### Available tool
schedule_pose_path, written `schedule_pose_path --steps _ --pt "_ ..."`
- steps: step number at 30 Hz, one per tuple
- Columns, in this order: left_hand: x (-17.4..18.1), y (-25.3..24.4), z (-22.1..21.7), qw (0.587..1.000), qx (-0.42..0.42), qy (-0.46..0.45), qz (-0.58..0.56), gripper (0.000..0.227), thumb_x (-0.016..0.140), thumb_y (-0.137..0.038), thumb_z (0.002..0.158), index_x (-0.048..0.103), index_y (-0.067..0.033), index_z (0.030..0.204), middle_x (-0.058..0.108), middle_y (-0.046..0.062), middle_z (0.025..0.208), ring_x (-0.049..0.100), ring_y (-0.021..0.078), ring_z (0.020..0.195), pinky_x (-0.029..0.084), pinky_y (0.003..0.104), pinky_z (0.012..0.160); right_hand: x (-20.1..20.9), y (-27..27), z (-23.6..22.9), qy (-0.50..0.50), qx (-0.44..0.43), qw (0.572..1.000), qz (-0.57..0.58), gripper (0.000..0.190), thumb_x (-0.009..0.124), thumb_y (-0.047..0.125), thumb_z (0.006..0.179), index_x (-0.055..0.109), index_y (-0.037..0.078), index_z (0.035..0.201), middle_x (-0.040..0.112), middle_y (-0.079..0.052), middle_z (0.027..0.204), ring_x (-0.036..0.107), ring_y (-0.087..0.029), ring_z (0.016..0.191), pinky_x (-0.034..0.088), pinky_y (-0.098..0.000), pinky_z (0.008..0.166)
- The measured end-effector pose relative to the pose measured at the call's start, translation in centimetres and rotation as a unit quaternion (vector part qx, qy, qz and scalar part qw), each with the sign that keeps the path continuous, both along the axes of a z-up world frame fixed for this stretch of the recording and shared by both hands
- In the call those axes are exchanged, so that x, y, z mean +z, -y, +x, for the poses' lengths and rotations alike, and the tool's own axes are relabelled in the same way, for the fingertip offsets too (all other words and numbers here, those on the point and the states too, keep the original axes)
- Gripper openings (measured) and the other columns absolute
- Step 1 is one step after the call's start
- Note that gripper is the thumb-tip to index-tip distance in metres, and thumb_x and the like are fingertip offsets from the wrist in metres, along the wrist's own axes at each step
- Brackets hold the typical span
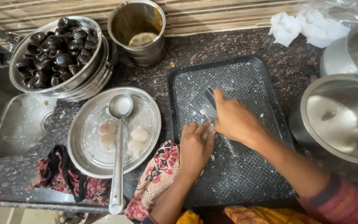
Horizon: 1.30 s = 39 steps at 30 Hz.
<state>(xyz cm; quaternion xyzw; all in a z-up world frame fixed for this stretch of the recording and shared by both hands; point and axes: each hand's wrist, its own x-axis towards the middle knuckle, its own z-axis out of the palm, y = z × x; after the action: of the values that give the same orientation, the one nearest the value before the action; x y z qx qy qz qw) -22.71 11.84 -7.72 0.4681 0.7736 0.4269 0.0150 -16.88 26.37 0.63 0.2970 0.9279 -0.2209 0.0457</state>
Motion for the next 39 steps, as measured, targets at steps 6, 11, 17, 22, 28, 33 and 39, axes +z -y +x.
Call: schedule_pose_path --steps 6,11,17,22,28,33,39 --pt "-0.9 0.1 0.0 0.999 -0.012 -0.029 0.014 0.030 0.073 -0.014 0.088 0.072 0.0006 0.114 0.065 0.016 0.093 0.059 0.0343 0.090 0.049 0.043 0.084 -2.4 -0.6 -0.8 -0.074 -0.001 0.997 0.018 0.050 0.072 0.004 0.078 0.042 -0.006 0.118 0.068 -0.035 0.082 0.070 -0.051 0.084 0.056 -0.0558 0.076" --pt "-1.0 0.3 0.3 0.999 -0.006 -0.048 0.023 0.028 0.075 -0.015 0.088 0.074 0.0000 0.111 0.065 0.016 0.092 0.059 0.0345 0.088 0.050 0.043 0.082 -3.2 -1.5 -1.6 -0.088 -0.021 0.996 0.026 0.051 0.071 0.005 0.081 0.042 -0.005 0.121 0.068 -0.035 0.087 0.069 -0.052 0.087 0.056 -0.0564 0.078" --pt "-1.5 0.2 -0.8 0.998 -0.049 -0.033 0.028 0.031 0.075 -0.012 0.086 0.075 -0.0022 0.115 0.071 0.014 0.098 0.062 0.0320 0.092 0.050 0.041 0.085 -3.2 -4.3 1.4 -0.070 -0.066 0.995 -0.031 0.078 0.079 0.017 0.079 0.033 -0.001 0.140 0.066 -0.036 0.105 0.068 -0.049 0.100 0.056 -0.0531 0.086" --pt "-1.4 0.0 -1.1 0.993 -0.112 0.020 0.011 0.030 0.072 -0.006 0.087 0.076 -0.0061 0.117 0.075 0.014 0.111 0.064 0.0340 0.101 0.051 0.042 0.092 -1.7 -3.8 6.4 -0.079 -0.101 0.990 -0.055 0.085 0.079 0.020 0.080 0.029 -0.001 0.146 0.066 -0.039 0.107 0.069 -0.049 0.103 0.055 -0.0517 0.088" --pt "-0.4 0.3 0.1 0.989 -0.095 0.105 0.032 0.043 0.084 -0.012 0.074 0.070 -0.0012 0.113 0.066 0.018 0.122 0.068 0.0361 0.106 0.056 0.040 0.090 1.0 -0.9 7.9 -0.057 -0.111 0.990 -0.069 0.070 0.074 0.023 0.085 0.035 0.003 0.140 0.069 -0.037 0.089 0.071 -0.052 0.089 0.054 -0.0554 0.077" --pt "-2.6 0.1 -0.3 0.993 -0.096 0.049 0.040 0.038 0.083 -0.012 0.079 0.072 -0.0018 0.115 0.069 0.017 0.121 0.068 0.0367 0.109 0.055 0.041 0.094 0.0 -1.4 8.4 -0.080 -0.090 0.991 -0.056 0.070 0.075 0.024 0.084 0.036 0.001 0.137 0.068 -0.036 0.083 0.071 -0.051 0.084 0.054 -0.0559 0.073" --pt "-1.2 0.2 -0.1 0.992 -0.094 0.077 0.011 0.034 0.082 -0.014 0.081 0.074 -0.0024 0.112 0.071 0.015 0.118 0.070 0.0350 0.105 0.056 0.040 0.092 1.3 -1.0 8.5 -0.078 -0.111 0.987 -0.086 0.075 0.077 0.025 0.083 0.034 0.003 0.140 0.067 -0.032 0.076 0.072 -0.048 0.077 0.054 -0.0536 0.071"
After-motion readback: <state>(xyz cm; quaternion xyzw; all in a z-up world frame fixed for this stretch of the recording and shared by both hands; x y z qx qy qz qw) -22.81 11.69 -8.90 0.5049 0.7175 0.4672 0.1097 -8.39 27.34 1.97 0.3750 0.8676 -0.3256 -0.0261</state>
